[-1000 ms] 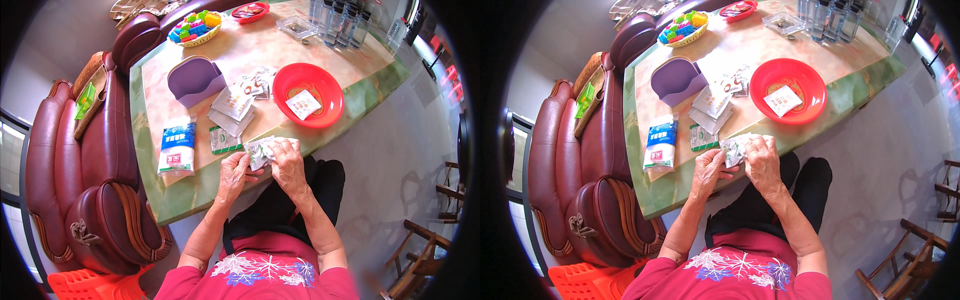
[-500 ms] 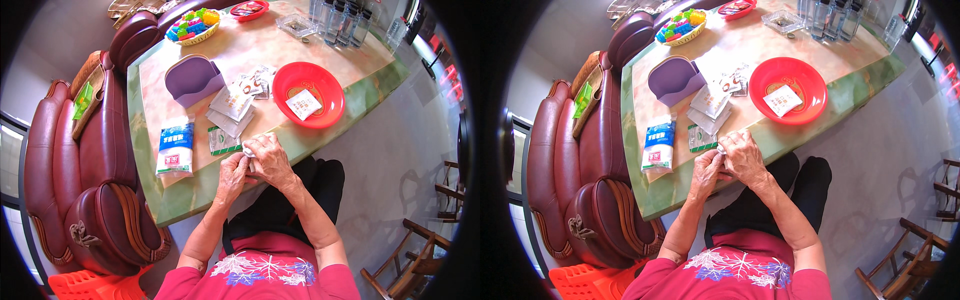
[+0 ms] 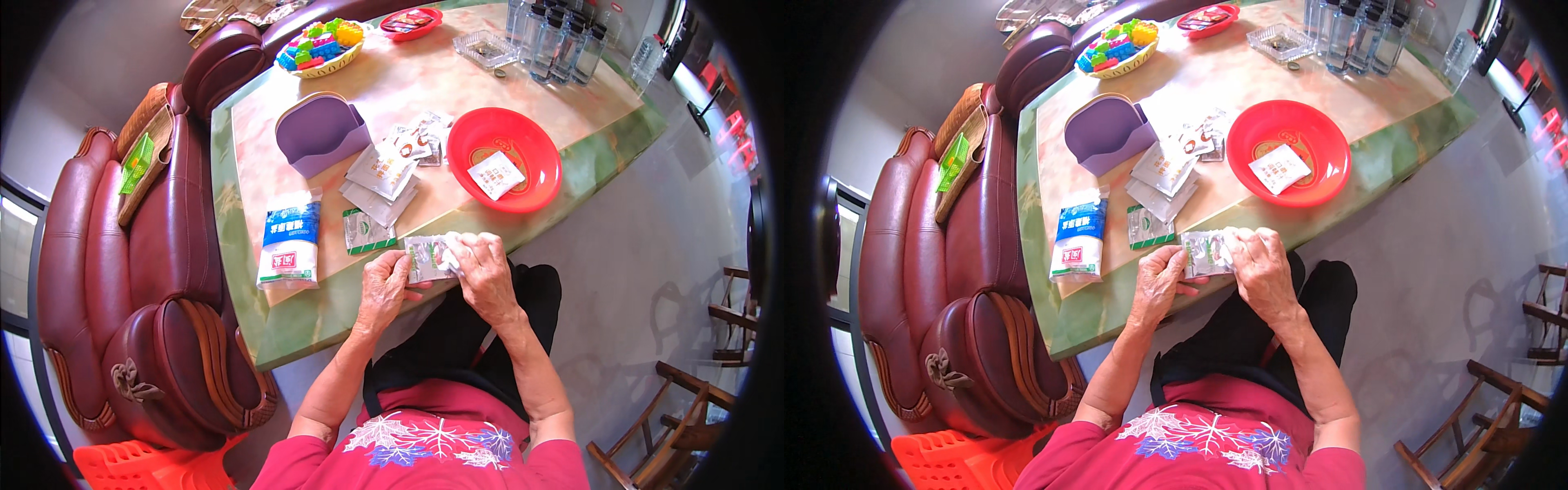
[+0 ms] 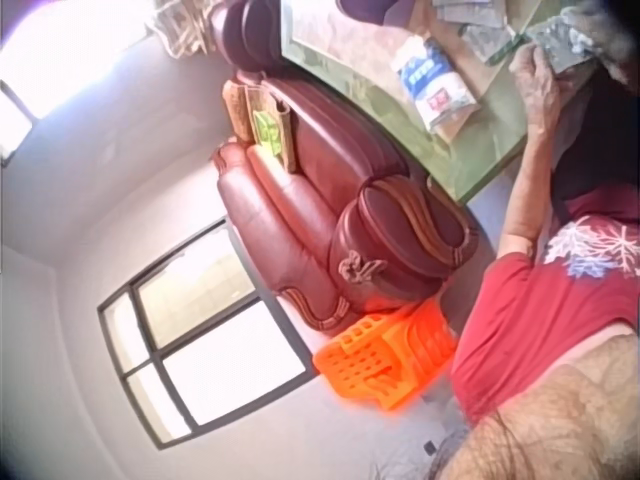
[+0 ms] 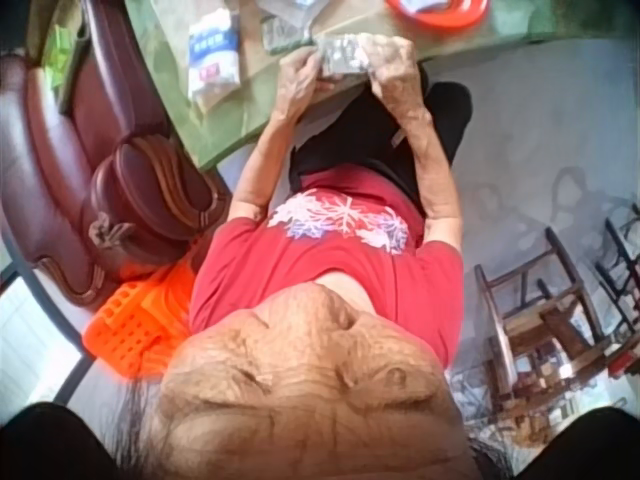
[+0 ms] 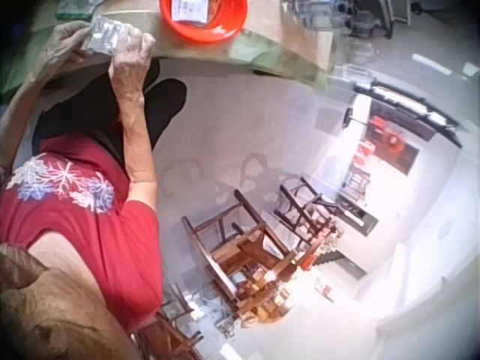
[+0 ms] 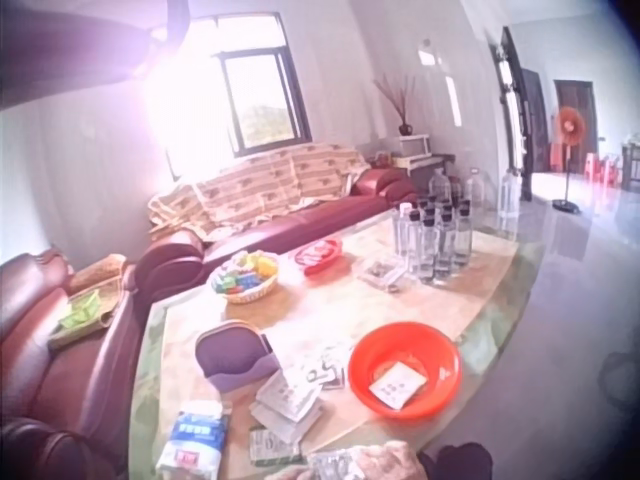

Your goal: The person sits on the floor and wipes multiple small sealed packets with a white cloth. They pick up packets from a red plate and the floor surface, wipe each one individually, and place them back into the plate.

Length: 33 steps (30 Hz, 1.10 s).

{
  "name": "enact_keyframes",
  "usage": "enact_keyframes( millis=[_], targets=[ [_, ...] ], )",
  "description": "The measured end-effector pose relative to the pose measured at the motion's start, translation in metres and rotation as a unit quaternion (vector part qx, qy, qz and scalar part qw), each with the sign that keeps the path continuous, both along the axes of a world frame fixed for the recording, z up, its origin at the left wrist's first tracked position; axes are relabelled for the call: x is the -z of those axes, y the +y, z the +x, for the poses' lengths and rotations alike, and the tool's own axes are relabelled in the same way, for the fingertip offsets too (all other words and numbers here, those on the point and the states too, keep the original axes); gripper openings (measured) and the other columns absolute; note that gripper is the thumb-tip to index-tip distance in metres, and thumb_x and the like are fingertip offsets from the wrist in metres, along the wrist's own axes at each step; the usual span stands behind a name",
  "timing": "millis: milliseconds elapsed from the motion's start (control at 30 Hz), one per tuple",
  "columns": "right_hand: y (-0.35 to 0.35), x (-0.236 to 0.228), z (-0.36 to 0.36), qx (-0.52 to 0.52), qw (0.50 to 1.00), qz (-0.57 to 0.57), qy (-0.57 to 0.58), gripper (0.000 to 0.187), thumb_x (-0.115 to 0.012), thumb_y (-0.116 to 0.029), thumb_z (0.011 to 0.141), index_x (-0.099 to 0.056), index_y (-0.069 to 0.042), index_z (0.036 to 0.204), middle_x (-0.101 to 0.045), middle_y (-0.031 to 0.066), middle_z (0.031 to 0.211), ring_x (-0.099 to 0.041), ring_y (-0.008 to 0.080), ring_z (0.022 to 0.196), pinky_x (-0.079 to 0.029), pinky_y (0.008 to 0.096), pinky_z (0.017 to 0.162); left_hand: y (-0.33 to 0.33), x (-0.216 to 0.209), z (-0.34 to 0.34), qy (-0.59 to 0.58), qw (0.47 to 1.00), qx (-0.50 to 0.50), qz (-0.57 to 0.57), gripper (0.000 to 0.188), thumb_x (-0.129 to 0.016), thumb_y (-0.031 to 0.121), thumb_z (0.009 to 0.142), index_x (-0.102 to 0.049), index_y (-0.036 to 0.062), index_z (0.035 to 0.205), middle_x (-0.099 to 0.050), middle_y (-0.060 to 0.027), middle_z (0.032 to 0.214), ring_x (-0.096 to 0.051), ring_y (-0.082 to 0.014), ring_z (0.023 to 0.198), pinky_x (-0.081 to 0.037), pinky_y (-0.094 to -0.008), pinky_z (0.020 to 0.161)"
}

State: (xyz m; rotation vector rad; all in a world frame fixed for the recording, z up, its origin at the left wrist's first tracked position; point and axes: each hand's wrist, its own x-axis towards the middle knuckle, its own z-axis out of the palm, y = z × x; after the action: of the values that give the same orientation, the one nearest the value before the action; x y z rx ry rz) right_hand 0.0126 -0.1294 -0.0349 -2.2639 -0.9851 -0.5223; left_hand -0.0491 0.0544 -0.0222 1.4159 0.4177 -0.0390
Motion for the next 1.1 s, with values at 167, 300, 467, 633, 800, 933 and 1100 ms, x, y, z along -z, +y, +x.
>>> enact_keyframes(
  millis=[167, 300, 467, 633, 800, 933, 1100],
  targets=[
    [-0.013, -0.006, -0.005, -0.006, 0.995, 0.063, 0.08, 0.041, -0.066, 0.005, 0.071, -0.063, -0.003, 0.112, -0.06, 0.0143, 0.112, -0.054, 0.0356, 0.103, -0.047, 0.0446, 0.09, -0.003, -0.002, 0.001, -0.001, 1.0, 0.003, 0.0, 0.029, -0.054, 0.023, 0.101, -0.062, -0.0033, 0.112, -0.069, -0.0102, 0.091, -0.073, -0.0216, 0.074, -0.057, -0.0252, 0.053],
    [0.023, -0.021, -0.011, -0.04, 0.988, 0.121, 0.091, 0.046, -0.065, 0.003, 0.071, -0.061, -0.003, 0.117, -0.061, 0.0154, 0.113, -0.054, 0.0361, 0.106, -0.044, 0.0461, 0.095, 0.005, 0.002, 0.0, -0.002, 1.0, 0.018, 0.002, 0.027, -0.054, 0.021, 0.101, -0.063, -0.0019, 0.11, -0.069, -0.0077, 0.091, -0.071, -0.0168, 0.075, -0.057, -0.0255, 0.056],
    [0.049, -0.004, -0.017, -0.038, 0.995, 0.067, 0.058, 0.048, -0.069, -0.002, 0.07, -0.063, -0.005, 0.118, -0.062, 0.0127, 0.117, -0.054, 0.0333, 0.109, -0.044, 0.0446, 0.095, 0.007, 0.004, 0.001, -0.01, 1.0, 0.026, -0.001, 0.024, -0.052, 0.019, 0.101, -0.065, -0.0004, 0.107, -0.068, -0.0048, 0.089, -0.067, -0.0121, 0.075, -0.058, -0.0261, 0.058],
    [0.045, 0.001, 0.009, 0.009, 0.998, 0.009, 0.068, 0.048, -0.069, -0.002, 0.068, -0.065, -0.007, 0.116, -0.062, 0.0097, 0.114, -0.053, 0.0308, 0.108, -0.044, 0.0431, 0.095, 0.002, -0.006, 0.001, 0.015, 0.999, 0.019, 0.026, 0.028, -0.057, 0.023, 0.1, -0.065, -0.0018, 0.109, -0.068, -0.0069, 0.089, -0.07, -0.0157, 0.073, -0.057, -0.0251, 0.055],
    [0.026, 0.01, 0.018, 0.119, 0.993, 0.019, -0.01, 0.044, -0.069, -0.006, 0.067, -0.066, -0.004, 0.112, -0.06, 0.0097, 0.11, -0.053, 0.0291, 0.105, -0.045, 0.0402, 0.093, -0.002, -0.005, 0.001, 0.001, 0.999, 0.015, 0.037, 0.029, -0.057, 0.023, 0.1, -0.064, -0.003, 0.11, -0.067, -0.0077, 0.086, -0.072, -0.0196, 0.074, -0.056, -0.0242, 0.053],
    [0.014, 0.001, 0.012, 0.136, 0.988, 0.072, 0.03, 0.043, -0.067, -0.001, 0.071, -0.065, -0.002, 0.113, -0.061, 0.0107, 0.109, -0.055, 0.0303, 0.101, -0.046, 0.0406, 0.091, 0.0, -0.004, 0.0, 0.012, 1.0, 0.011, 0.02, 0.03, -0.056, 0.023, 0.1, -0.062, -0.0037, 0.113, -0.066, -0.008, 0.085, -0.072, -0.021, 0.075, -0.056, -0.0247, 0.053],
    [0.033, -0.001, 0.007, 0.019, 0.984, 0.119, 0.129, 0.047, -0.067, -0.002, 0.074, -0.061, -0.002, 0.12, -0.063, 0.0142, 0.112, -0.055, 0.0327, 0.104, -0.043, 0.0437, 0.094, 0.003, -0.012, 0.003, 0.039, 0.999, 0.017, -0.018, 0.039, -0.051, 0.033, 0.102, -0.062, -0.0031, 0.114, -0.07, -0.0122, 0.096, -0.072, -0.0201, 0.076, -0.058, -0.0264, 0.055]
  ],
)
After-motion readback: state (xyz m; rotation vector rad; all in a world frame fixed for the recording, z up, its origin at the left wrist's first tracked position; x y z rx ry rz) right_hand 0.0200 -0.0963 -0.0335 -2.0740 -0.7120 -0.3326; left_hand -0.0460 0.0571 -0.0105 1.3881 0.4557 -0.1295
